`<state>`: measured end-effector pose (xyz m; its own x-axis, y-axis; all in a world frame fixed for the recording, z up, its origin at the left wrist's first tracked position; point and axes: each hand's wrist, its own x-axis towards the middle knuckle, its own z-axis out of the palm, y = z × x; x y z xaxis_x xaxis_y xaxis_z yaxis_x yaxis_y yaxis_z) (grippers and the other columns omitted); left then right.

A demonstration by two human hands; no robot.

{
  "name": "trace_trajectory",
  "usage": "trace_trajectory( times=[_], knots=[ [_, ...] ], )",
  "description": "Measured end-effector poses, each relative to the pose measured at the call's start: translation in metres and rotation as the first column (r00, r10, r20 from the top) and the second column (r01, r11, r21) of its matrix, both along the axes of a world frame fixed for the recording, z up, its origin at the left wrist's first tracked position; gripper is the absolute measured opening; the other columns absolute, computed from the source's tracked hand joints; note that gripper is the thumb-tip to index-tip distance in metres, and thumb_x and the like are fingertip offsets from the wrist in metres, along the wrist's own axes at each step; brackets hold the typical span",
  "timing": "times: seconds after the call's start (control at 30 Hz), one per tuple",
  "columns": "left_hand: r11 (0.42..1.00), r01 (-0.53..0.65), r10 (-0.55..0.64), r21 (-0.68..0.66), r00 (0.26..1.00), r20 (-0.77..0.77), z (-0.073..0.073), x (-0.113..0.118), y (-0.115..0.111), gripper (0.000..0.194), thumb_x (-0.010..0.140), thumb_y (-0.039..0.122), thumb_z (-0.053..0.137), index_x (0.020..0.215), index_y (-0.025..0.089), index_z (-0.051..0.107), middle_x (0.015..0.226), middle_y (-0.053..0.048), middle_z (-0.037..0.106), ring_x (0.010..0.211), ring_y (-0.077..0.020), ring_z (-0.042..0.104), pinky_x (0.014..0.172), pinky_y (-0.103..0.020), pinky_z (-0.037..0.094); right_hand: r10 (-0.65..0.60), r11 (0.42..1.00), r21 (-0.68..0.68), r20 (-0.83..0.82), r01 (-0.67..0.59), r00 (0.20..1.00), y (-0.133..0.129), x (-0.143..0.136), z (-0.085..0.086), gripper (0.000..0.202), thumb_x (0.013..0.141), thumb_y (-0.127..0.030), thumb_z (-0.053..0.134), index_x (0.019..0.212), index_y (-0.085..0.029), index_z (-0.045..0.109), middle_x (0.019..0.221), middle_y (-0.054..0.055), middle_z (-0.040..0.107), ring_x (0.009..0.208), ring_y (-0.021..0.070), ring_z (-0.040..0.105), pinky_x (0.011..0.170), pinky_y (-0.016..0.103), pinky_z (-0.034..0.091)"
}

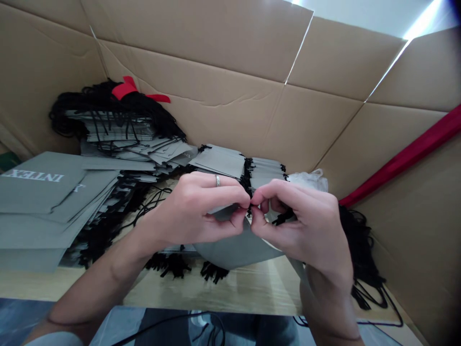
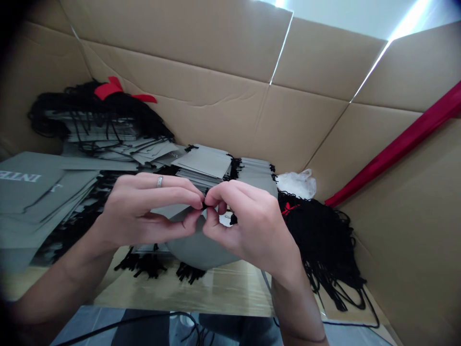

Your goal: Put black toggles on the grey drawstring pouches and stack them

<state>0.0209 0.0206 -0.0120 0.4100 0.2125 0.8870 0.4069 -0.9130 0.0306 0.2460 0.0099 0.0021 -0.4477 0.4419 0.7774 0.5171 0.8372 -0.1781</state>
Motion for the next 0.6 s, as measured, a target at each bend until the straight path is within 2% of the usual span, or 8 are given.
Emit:
trace_trajectory(
  times=[0.1,0.2,0.3,0.47,0.6],
  knots=[
    [0.986,0.123,-0.114,-0.114,0.99,0.081,0.002,0.001,0.002,0.017,0.081,0.003,0.077,0.088,0.019,0.072,0.081,0.003,0.081,0.073,-0.0117,0.079,0.07,-0.018,0.061,0.041,0.996,-0.076,-0.038,-0.044,0.998,0.002,0.001,0.001,0.019,0.082,-0.005,0.072,0.091,-0.022,0.071,0.072,-0.009,0.058,0.062,0.006,0.05,0.056,0.023,0.042],
    [0.944,0.221,-0.198,-0.247,0.973,0.116,0.005,0.001,0.003,0.017,0.079,0.002,0.077,0.085,0.018,0.073,0.079,0.002,0.081,0.07,-0.0116,0.078,0.069,-0.019,0.061,0.098,0.977,-0.184,-0.059,-0.107,0.993,0.004,0.003,0.004,0.021,0.079,-0.004,0.072,0.088,-0.022,0.07,0.072,-0.01,0.06,0.062,0.005,0.051,0.055,0.021,0.042],
    [0.936,0.206,-0.195,-0.287,0.979,0.066,0.007,-0.002,0.003,0.016,0.081,0.004,0.079,0.086,0.019,0.075,0.079,0.003,0.082,0.066,-0.0091,0.075,0.067,-0.016,0.06,0.119,0.955,-0.271,-0.038,-0.125,0.992,0.005,0.006,0.008,0.02,0.078,-0.002,0.072,0.086,-0.021,0.071,0.07,-0.01,0.06,0.061,0.0044,0.051,0.055,0.019,0.042],
    [0.982,0.081,-0.101,-0.172,0.989,-0.109,0.005,-0.007,0.001,0.012,0.09,0.008,0.078,0.093,0.02,0.076,0.087,0.003,0.085,0.069,-0.0097,0.077,0.069,-0.018,0.06,0.119,0.935,-0.341,0.027,-0.103,0.993,0.007,0.008,0.011,0.019,0.077,-0.002,0.073,0.084,-0.019,0.073,0.067,-0.01,0.059,0.06,0.0049,0.05,0.056,0.018,0.042],
    [0.999,-0.031,0.033,0.014,0.97,-0.24,0.001,-0.006,-0.001,0.012,0.1,0.009,0.068,0.092,0.016,0.075,0.085,-0.001,0.081,0.068,-0.0134,0.072,0.065,-0.027,0.057,0.086,0.955,-0.289,0.061,-0.065,0.994,0.01,0.005,0.007,0.018,0.078,-0.003,0.073,0.084,-0.019,0.072,0.067,-0.009,0.059,0.06,0.0056,0.051,0.057,0.019,0.042]
  ],
)
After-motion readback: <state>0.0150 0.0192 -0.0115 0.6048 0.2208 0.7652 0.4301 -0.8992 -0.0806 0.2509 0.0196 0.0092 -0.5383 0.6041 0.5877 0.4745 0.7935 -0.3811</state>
